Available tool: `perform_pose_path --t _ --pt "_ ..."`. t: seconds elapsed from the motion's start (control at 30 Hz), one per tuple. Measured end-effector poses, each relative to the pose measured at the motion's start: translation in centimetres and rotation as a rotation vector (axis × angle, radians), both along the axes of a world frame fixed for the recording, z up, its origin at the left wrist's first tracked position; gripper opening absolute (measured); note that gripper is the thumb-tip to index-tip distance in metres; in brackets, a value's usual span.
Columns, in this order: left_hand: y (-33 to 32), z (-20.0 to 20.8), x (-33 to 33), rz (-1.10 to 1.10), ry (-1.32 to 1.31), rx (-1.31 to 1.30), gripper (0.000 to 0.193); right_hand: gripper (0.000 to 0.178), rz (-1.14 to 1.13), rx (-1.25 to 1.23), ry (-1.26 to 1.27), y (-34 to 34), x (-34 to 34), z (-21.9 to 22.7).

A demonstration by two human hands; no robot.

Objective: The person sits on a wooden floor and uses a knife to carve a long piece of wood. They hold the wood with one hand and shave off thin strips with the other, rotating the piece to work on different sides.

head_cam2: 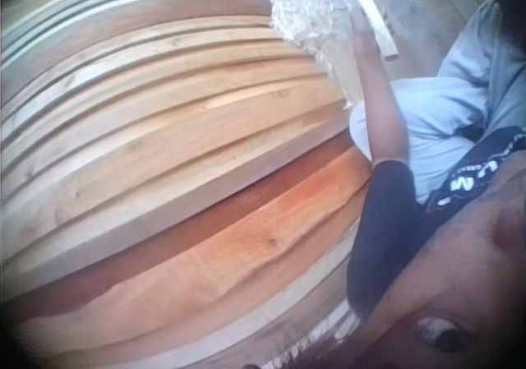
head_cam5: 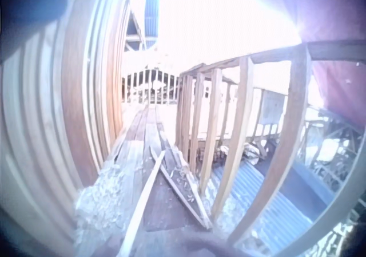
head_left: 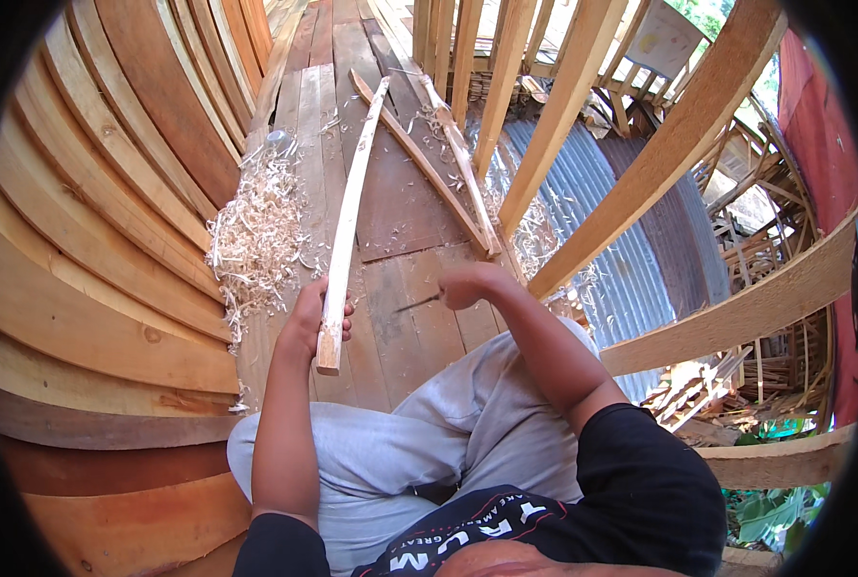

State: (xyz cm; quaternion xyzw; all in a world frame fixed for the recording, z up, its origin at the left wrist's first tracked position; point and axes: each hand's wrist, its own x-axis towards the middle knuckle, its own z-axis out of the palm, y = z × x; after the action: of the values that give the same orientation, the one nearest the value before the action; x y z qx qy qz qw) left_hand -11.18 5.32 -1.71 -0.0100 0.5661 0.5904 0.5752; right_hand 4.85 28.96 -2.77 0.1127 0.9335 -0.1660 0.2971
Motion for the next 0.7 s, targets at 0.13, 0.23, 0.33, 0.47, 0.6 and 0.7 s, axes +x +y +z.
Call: perform_pose_path --t 0.13,0.23,0.33,0.47,0.6,0.7 --pt "-0.1 0.7 0.5 0.011 -0.038 0.044 0.04 0.021 -0.201 0.022 0.249 3.7 1.6 3.2" --pt "0.2 1.9 1.5 0.008 -0.053 0.074 0.042 0.022 -0.336 -0.112 0.475 4.5 2.0 3.1" --pt "0.3 3.4 2.9 -0.025 -0.088 0.122 0.045 0.024 -0.38 -0.229 0.662 3.3 1.2 3.1" --pt "0.2 3.4 3.8 -0.048 -0.061 0.142 0.048 0.025 -0.363 -0.345 0.748 0.9 -0.2 3.2" --pt "0.4 3.5 4.7 0.016 -0.106 0.108 0.046 0.023 -0.374 -0.398 0.734 -0.7 -1.3 2.9" --pt "0.0 2.2 3.7 0.031 -0.202 0.113 0.041 0.021 -0.352 -0.413 0.795 -1.3 -1.9 1.5"
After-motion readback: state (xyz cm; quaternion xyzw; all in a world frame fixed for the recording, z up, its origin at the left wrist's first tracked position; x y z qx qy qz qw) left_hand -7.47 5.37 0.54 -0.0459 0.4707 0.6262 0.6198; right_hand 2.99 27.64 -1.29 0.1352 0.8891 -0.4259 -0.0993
